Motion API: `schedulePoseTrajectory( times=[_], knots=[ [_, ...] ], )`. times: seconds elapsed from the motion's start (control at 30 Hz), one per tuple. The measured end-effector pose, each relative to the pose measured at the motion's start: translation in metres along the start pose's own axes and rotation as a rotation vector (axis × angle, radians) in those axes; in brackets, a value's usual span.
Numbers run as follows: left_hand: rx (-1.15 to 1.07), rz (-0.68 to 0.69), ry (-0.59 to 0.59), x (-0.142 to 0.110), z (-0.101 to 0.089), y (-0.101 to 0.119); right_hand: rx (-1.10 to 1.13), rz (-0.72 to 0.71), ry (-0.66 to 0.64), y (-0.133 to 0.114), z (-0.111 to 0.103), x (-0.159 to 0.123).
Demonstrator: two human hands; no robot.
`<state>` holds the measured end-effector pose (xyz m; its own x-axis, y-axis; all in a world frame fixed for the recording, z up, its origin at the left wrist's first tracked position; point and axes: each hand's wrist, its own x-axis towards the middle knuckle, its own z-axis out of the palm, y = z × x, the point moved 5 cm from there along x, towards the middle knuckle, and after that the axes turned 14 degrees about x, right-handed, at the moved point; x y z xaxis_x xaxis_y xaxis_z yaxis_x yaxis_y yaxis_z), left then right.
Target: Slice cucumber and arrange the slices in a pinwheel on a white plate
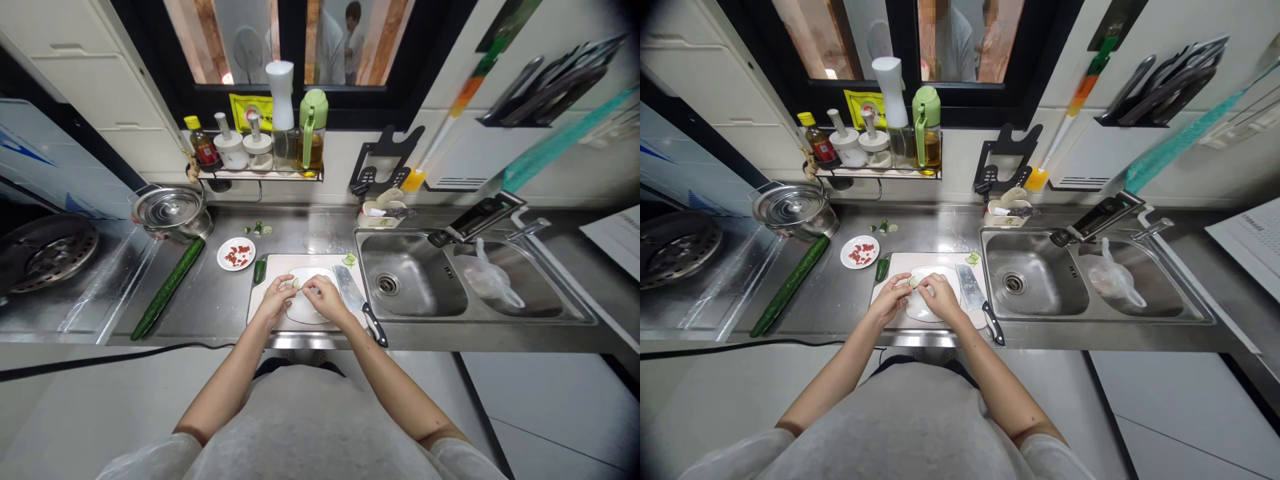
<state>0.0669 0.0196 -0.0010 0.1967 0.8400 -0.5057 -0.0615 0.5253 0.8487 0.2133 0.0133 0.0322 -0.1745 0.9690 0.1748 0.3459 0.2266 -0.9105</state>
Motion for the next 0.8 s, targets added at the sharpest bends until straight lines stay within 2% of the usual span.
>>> schedulePoseTrajectory(
  times=[0.2,0.43,0.63,0.8],
  knots=[
    [0.054,0.089,0.015,0.007,0.003,0.003,0.103,0.094,0.028,0.016,0.001,0.0],
    [0.151,0.227,-0.005,0.034,0.011,-0.008,0.19,0.304,0.013,0.06,0.002,0.0],
    [0.262,0.244,0.018,0.068,0.019,-0.031,-0.007,0.418,-0.041,0.095,-0.003,0.005],
    [0.401,0.266,0.07,0.088,0.021,-0.04,-0.154,0.481,-0.096,0.105,-0.003,0.013]
  ],
)
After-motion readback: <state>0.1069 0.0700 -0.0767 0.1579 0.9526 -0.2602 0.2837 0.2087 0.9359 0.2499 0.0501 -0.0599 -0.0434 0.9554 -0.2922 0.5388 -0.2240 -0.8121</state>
